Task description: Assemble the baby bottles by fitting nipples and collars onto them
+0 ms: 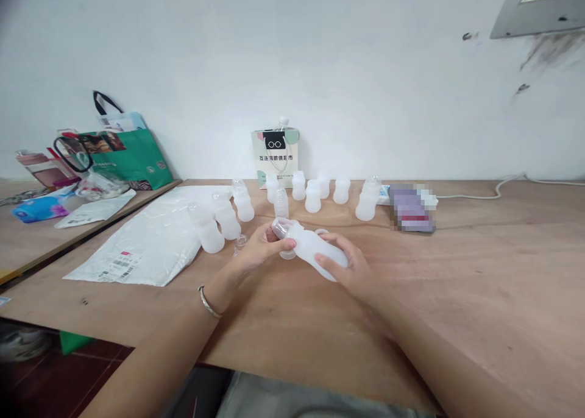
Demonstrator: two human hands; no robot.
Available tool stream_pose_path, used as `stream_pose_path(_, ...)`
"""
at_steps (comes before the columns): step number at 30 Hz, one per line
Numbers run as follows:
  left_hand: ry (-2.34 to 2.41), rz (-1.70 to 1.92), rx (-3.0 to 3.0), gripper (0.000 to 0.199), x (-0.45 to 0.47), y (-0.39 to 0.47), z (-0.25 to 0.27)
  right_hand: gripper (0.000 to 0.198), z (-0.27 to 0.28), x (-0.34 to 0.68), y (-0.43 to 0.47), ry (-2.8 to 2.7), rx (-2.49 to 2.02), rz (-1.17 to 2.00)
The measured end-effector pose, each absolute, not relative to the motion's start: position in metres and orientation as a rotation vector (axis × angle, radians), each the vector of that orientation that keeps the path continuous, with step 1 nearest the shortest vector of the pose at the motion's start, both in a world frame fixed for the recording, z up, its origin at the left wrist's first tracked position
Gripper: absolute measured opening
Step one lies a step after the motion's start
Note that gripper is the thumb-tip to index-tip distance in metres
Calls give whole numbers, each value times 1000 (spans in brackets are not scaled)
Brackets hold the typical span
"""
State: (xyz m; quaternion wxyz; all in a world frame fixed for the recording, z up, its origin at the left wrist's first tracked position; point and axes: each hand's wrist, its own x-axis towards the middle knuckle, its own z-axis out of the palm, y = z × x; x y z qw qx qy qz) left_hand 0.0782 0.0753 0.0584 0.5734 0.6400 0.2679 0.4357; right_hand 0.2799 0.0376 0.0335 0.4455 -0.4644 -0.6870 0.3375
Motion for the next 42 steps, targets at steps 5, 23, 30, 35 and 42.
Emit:
stream_pose_path(5, 646, 982, 1564, 39, 77, 71, 62, 41, 39, 284, 42, -1421, -955, 1665)
stream_pose_path(23, 835, 1107, 1531, 46, 82, 70, 58, 30, 35, 267, 20, -1870, -1191, 427)
stream_pose_path(30, 794, 1193, 1541, 36, 85, 64, 65, 42, 32, 270, 32, -1905, -1184, 359)
stream_pose_path(35, 849, 1175, 1604, 38, 86, 62, 63, 52, 27, 271, 38, -2010, -1223, 409)
stream_pose_path(42, 868, 1148, 1690, 36, 87, 65, 57, 43, 38, 272, 31, -2009, -1209, 872)
